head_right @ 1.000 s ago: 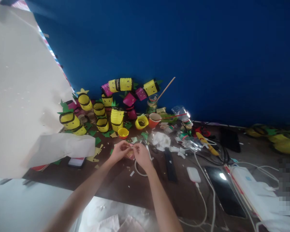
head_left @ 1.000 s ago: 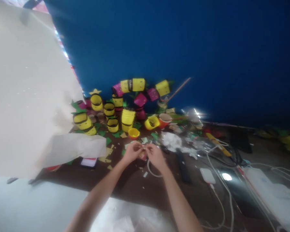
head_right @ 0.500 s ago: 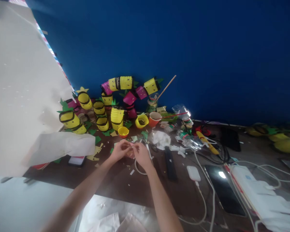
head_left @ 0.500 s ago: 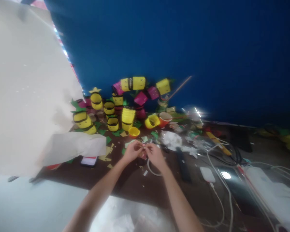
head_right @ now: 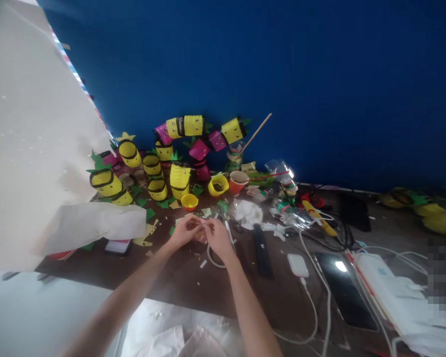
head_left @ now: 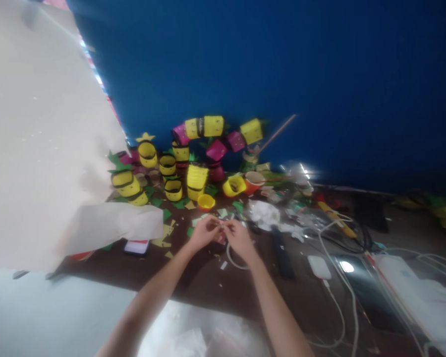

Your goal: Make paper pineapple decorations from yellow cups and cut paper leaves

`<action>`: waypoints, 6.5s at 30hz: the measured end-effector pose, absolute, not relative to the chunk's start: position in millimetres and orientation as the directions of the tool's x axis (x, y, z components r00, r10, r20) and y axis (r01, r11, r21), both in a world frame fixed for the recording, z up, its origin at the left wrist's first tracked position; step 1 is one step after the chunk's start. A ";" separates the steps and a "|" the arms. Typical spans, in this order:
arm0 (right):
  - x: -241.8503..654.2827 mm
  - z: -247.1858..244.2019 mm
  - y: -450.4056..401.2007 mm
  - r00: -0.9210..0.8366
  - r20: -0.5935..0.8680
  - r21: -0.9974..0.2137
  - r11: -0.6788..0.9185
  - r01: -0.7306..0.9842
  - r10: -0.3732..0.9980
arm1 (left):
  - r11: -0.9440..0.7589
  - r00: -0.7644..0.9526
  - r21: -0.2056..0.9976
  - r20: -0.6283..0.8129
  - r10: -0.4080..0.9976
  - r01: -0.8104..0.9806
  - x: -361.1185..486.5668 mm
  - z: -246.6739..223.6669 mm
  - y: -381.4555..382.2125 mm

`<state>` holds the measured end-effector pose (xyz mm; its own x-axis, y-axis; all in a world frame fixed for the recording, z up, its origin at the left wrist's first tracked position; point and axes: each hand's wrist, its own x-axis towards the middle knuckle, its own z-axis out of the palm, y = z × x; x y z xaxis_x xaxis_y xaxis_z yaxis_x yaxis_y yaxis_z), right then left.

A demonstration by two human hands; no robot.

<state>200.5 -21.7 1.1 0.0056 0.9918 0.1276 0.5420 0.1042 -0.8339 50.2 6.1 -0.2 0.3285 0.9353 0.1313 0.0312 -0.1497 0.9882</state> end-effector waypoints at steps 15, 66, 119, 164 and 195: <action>199.5 3.7 -23.3 0.012 0.128 -0.838 0.101 0.537 0.992 | -0.136 0.329 0.990 0.118 0.937 0.035 50.2 4.7 3.5; 191.6 8.3 -4.9 -0.110 0.292 -0.539 0.259 0.802 0.950 | -0.318 0.276 0.728 0.182 0.944 0.607 26.2 5.4 17.1; 229.8 20.2 -89.5 0.450 0.386 -0.740 -0.021 0.672 0.805 | -0.612 0.702 0.781 0.369 0.609 0.120 45.4 30.3 -18.5; 196.0 62.7 -103.4 0.354 0.219 -0.944 0.106 0.312 0.909 | 0.056 0.466 0.988 0.019 0.885 -0.147 49.1 16.7 -8.3; 207.7 29.0 -90.5 0.388 -0.280 -0.860 -0.049 -0.508 0.878 | 0.175 0.400 0.955 -0.068 0.914 -0.238 47.6 26.8 -11.0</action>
<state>207.7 -90.5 29.0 0.3885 0.8779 -0.2799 -0.5083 -0.0492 -0.8598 47.6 -11.0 26.8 0.4005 0.9138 -0.0679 -0.2380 0.1753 0.9553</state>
